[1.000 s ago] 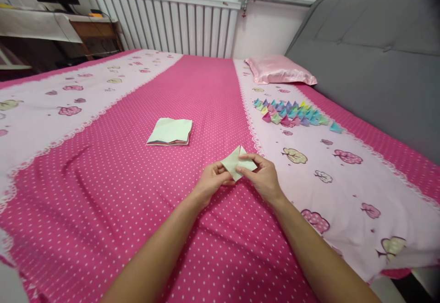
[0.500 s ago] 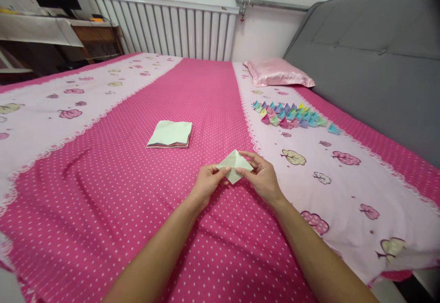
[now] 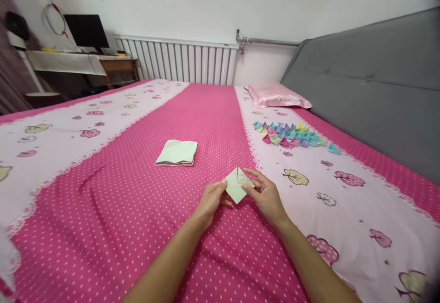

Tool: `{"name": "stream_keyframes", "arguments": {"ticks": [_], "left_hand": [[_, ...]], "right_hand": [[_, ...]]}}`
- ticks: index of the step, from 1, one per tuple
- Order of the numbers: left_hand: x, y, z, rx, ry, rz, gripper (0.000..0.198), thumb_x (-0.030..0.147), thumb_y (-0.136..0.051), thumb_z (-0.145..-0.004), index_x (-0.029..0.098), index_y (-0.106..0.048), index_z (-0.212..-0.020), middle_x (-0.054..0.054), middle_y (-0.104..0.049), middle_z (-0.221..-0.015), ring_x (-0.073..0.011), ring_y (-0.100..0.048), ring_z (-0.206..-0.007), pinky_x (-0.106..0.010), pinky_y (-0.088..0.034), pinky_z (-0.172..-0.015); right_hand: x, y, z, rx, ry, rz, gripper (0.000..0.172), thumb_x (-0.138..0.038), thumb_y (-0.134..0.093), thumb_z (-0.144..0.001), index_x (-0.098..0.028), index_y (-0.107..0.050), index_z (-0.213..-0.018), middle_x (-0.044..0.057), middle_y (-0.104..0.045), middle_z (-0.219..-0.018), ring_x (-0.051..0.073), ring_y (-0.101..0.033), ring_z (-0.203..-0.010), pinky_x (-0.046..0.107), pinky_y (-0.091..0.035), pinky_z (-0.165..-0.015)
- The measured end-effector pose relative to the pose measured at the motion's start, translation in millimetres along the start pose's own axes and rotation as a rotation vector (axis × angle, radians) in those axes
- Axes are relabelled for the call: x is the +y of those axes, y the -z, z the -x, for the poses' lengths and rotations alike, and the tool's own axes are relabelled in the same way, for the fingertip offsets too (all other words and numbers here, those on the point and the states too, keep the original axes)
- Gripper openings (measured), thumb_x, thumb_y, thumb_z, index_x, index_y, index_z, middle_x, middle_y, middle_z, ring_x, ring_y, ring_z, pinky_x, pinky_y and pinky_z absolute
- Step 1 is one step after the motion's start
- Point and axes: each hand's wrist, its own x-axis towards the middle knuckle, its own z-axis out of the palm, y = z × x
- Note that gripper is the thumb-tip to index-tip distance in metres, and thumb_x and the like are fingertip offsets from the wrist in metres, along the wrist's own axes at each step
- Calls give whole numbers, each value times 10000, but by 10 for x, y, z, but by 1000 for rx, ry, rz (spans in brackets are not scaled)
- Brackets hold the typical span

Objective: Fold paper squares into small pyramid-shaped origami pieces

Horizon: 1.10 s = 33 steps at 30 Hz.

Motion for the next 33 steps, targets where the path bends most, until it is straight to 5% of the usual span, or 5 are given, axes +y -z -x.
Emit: {"name": "stream_keyframes", "arguments": {"ticks": [4,10,20,29,33], "left_hand": [[16,3,21,-20,-11,-1,478,549,-599,-701,94,-684,-819,-102,-677,-695,-123,-585,-532,-227,-462,-521],[32,-43,62,-34,-36,-53,374,315,-807,-507,104,-696,-795,-67,-682,-689,-106,-553,-541,-206,-413,-531],[36,-28,54,23,-88,-73,316,297,-768,-572,132,-713,-836,-46,-688,-715,-93,-523,-552,-204,-374,-536],[78,-52,75,-24,-149,-54,326,252,-750,-599,167,-717,-912,-78,-712,-913,-167,-623,-791,-258,-439,-736],[78,-55,71,1,-184,-104,256,255,-749,-599,150,-734,-832,-59,-718,-803,-166,-619,-710,-270,-437,-702]], "right_hand": [[-11,-10,18,33,-15,1,521,-332,-677,-695,-173,-505,-1160,49,-703,-794,214,-676,-714,360,-545,-683],[-15,-55,40,29,13,-4,353,-331,-681,-687,-196,-529,-975,36,-697,-735,203,-675,-663,324,-544,-614],[-78,-25,80,34,320,223,273,-229,-615,-753,-256,-614,-1025,73,-576,-1197,203,-616,-959,298,-521,-695],[-71,16,68,-1,330,325,271,-222,-646,-744,-261,-673,-1011,64,-601,-1116,187,-606,-919,285,-526,-664],[-54,27,52,-17,356,314,267,-229,-644,-750,-255,-674,-1014,71,-605,-1103,192,-600,-926,289,-526,-663]]}}
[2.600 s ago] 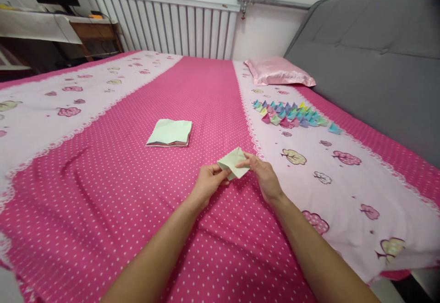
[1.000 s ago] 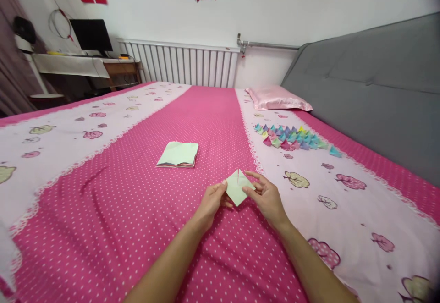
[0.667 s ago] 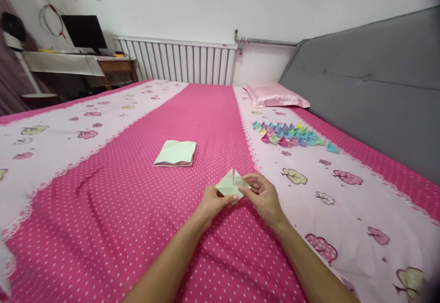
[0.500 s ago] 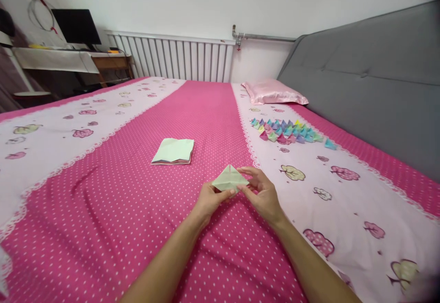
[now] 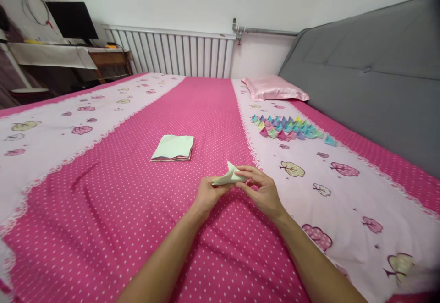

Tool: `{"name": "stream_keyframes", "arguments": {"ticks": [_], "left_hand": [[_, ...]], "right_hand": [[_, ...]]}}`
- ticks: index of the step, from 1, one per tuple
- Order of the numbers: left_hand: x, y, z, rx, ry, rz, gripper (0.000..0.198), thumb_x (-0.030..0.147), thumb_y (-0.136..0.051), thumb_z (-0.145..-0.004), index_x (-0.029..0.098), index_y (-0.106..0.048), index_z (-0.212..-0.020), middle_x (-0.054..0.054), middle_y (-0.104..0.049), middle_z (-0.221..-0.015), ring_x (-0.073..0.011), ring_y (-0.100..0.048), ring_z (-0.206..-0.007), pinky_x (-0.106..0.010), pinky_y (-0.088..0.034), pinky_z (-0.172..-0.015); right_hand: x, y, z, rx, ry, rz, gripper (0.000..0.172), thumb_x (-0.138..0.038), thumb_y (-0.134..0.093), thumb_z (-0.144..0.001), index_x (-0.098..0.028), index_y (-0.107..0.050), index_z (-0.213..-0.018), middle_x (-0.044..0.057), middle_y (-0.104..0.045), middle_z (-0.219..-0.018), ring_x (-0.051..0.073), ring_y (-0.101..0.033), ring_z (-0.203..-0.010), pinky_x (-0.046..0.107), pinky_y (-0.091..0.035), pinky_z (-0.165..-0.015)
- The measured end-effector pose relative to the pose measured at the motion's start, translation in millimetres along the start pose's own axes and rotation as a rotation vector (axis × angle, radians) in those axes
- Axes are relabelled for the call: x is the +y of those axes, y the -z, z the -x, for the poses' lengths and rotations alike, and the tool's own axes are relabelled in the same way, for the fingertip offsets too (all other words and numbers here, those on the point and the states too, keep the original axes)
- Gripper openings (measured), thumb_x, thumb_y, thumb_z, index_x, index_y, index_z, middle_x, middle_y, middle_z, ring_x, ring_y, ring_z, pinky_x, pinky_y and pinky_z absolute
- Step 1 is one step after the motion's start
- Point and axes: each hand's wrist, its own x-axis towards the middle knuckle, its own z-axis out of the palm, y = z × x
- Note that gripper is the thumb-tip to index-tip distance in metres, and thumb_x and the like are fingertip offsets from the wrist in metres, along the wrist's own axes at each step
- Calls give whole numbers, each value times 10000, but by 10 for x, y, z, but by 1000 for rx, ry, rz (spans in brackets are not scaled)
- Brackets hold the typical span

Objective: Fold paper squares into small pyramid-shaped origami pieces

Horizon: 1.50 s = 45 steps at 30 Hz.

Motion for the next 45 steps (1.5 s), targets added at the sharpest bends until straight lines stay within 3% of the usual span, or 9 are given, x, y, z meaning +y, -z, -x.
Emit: {"name": "stream_keyframes", "arguments": {"ticks": [4,10,18,30,36,41,45], "left_hand": [[-3,10,-8,-5,-32,-15,227,260,-752,-595,144,-741,-790,-64,-713,-748,-164,-607,-668,-278,-437,-677],[19,-3,-3,25,-65,-40,177,257,-760,-581,144,-741,-716,-67,-708,-721,-154,-604,-647,-272,-451,-668],[18,-20,-14,19,-22,23,218,208,-769,-562,130,-718,-759,-69,-718,-765,-157,-633,-693,-265,-476,-684],[-12,-9,-34,25,-41,47,261,254,-792,-530,119,-691,-729,-74,-708,-740,-160,-635,-667,-277,-486,-668],[-16,21,-32,47,-64,-80,231,298,-771,-561,133,-718,-714,-66,-695,-703,-160,-608,-645,-283,-467,-644],[-5,39,-33,72,-153,-122,142,272,-772,-559,157,-697,-594,-27,-613,-632,-123,-543,-606,-243,-425,-581],[10,21,-33,65,-130,-92,126,260,-764,-572,155,-697,-589,-34,-612,-624,-124,-533,-597,-248,-418,-576]], "right_hand": [[-16,4,-6,0,23,11,232,-237,-640,-758,-255,-683,-985,68,-595,-1092,181,-600,-886,284,-519,-640],[-44,8,-4,1,46,76,167,-231,-656,-750,-232,-705,-910,44,-612,-842,162,-589,-766,288,-490,-646],[-51,33,-16,-14,29,76,171,-272,-641,-771,-231,-707,-924,45,-671,-841,170,-618,-782,306,-495,-714],[-71,38,-11,-63,34,101,150,-291,-592,-805,-219,-722,-816,42,-696,-771,166,-631,-718,291,-497,-665],[-46,34,-14,-70,52,98,137,-271,-593,-805,-215,-717,-801,41,-693,-747,164,-631,-703,283,-492,-657],[-39,33,-17,-114,57,98,150,-275,-582,-812,-219,-721,-798,40,-703,-751,164,-639,-706,280,-490,-668],[-43,28,-6,-76,-24,36,133,-297,-623,-778,-202,-714,-794,39,-709,-738,164,-643,-675,278,-499,-643]]}}
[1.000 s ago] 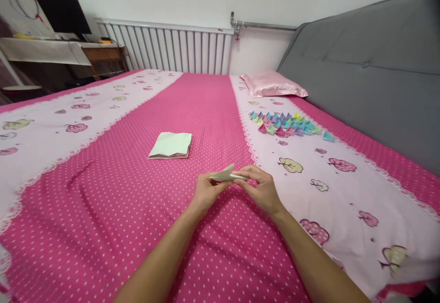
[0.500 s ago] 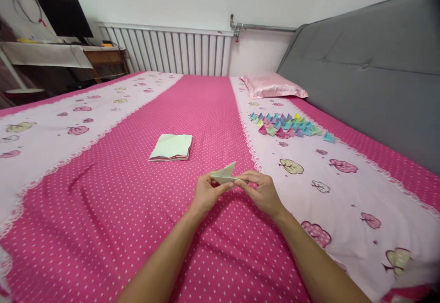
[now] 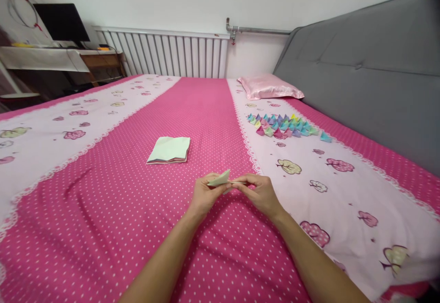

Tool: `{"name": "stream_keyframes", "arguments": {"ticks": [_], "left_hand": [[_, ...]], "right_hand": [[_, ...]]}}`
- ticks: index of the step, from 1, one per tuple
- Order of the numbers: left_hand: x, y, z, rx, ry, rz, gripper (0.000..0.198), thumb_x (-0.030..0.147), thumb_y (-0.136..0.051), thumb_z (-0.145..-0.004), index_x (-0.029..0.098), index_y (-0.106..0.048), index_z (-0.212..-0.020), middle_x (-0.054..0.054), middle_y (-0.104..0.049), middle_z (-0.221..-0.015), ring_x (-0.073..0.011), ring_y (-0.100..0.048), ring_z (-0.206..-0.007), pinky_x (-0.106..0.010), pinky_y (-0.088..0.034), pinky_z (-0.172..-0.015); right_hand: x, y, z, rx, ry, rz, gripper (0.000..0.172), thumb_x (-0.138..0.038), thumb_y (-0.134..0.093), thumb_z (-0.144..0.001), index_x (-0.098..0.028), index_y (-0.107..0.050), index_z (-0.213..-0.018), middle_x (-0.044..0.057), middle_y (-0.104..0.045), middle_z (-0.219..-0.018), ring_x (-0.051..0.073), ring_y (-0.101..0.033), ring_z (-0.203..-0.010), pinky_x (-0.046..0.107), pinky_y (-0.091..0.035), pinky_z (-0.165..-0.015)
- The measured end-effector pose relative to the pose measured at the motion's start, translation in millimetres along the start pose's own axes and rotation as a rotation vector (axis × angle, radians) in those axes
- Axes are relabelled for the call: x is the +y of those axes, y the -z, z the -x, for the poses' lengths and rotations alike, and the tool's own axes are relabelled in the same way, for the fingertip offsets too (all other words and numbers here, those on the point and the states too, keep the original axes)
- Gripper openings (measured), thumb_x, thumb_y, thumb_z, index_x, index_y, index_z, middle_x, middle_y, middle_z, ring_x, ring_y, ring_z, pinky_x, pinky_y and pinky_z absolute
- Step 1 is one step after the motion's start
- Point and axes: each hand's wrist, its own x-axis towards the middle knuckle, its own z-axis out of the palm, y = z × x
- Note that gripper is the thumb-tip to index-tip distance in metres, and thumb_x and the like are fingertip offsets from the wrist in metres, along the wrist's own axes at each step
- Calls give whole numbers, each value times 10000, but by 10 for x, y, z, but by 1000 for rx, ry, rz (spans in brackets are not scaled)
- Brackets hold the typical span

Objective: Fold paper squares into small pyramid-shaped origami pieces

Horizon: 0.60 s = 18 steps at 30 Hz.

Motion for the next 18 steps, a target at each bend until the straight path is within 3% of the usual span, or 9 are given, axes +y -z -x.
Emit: {"name": "stream_keyframes", "arguments": {"ticks": [5,18], "left_hand": [[41,-22,16,18,64,71,163,281,-759,-581,148,-720,-667,-50,-657,-628,-149,-564,-599,-281,-444,-610],[20,-37,26,83,57,53,206,303,-763,-575,124,-662,-598,-14,-591,-556,-103,-501,-535,-235,-390,-528]], "right_hand": [[14,-2,7,49,-104,-80,164,-320,-639,-753,-174,-693,-804,39,-696,-713,160,-636,-624,286,-517,-607],[9,27,-1,45,-161,-64,180,-319,-609,-775,-170,-691,-718,7,-663,-621,129,-601,-577,241,-474,-579]]}}
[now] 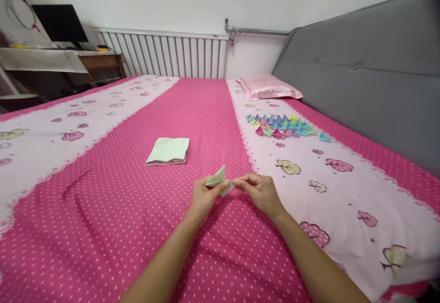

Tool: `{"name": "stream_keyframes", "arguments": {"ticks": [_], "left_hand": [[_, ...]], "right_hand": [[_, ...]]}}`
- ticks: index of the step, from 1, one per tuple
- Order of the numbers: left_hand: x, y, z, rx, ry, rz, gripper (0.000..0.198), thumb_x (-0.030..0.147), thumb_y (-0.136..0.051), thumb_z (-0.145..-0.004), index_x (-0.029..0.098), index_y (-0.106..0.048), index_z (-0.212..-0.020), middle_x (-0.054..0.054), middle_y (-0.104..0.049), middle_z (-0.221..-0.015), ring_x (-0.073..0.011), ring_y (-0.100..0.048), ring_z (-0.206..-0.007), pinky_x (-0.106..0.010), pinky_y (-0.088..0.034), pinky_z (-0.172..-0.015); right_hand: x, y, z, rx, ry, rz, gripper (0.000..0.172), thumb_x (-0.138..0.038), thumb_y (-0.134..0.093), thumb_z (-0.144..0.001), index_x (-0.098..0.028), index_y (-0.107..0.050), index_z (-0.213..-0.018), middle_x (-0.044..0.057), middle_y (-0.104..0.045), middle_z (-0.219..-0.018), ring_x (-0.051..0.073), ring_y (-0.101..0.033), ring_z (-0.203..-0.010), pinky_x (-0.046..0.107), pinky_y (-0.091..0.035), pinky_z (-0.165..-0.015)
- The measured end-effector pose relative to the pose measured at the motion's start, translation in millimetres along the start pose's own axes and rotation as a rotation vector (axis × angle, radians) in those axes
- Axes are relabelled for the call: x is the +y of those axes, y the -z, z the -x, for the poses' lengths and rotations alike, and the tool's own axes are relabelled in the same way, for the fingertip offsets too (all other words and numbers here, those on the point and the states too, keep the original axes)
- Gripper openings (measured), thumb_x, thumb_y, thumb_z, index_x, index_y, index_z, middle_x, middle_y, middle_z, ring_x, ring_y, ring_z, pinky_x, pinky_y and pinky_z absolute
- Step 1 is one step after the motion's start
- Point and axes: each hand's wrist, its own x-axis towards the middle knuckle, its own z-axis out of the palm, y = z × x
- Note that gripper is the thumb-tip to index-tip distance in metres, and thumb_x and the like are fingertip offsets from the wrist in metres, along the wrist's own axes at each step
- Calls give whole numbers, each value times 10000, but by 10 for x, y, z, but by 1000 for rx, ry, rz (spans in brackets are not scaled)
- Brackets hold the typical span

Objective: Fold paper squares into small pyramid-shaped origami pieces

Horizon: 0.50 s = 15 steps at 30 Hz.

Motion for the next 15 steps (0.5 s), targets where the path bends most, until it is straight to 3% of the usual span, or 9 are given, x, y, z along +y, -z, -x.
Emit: {"name": "stream_keyframes", "arguments": {"ticks": [6,13,15], "left_hand": [[30,-13,16,-1,0,5,187,288,-766,-568,131,-670,-601,-22,-609,-572,-112,-514,-546,-242,-404,-542],[15,11,-4,33,23,42,205,305,-772,-560,132,-673,-606,-11,-603,-561,-105,-502,-529,-244,-408,-532],[10,16,-7,43,33,58,225,316,-777,-552,125,-674,-611,-16,-614,-573,-109,-510,-536,-250,-414,-540]], "right_hand": [[-9,-3,2,3,-8,-20,200,-337,-616,-762,-160,-686,-697,16,-659,-613,136,-598,-570,250,-481,-566],[23,25,-13,94,-32,-26,259,-391,-711,-663,-159,-617,-593,10,-617,-548,125,-561,-503,240,-459,-497],[31,21,-25,100,-22,-76,276,-369,-762,-599,-164,-606,-697,17,-640,-636,140,-595,-560,257,-490,-543]]}}
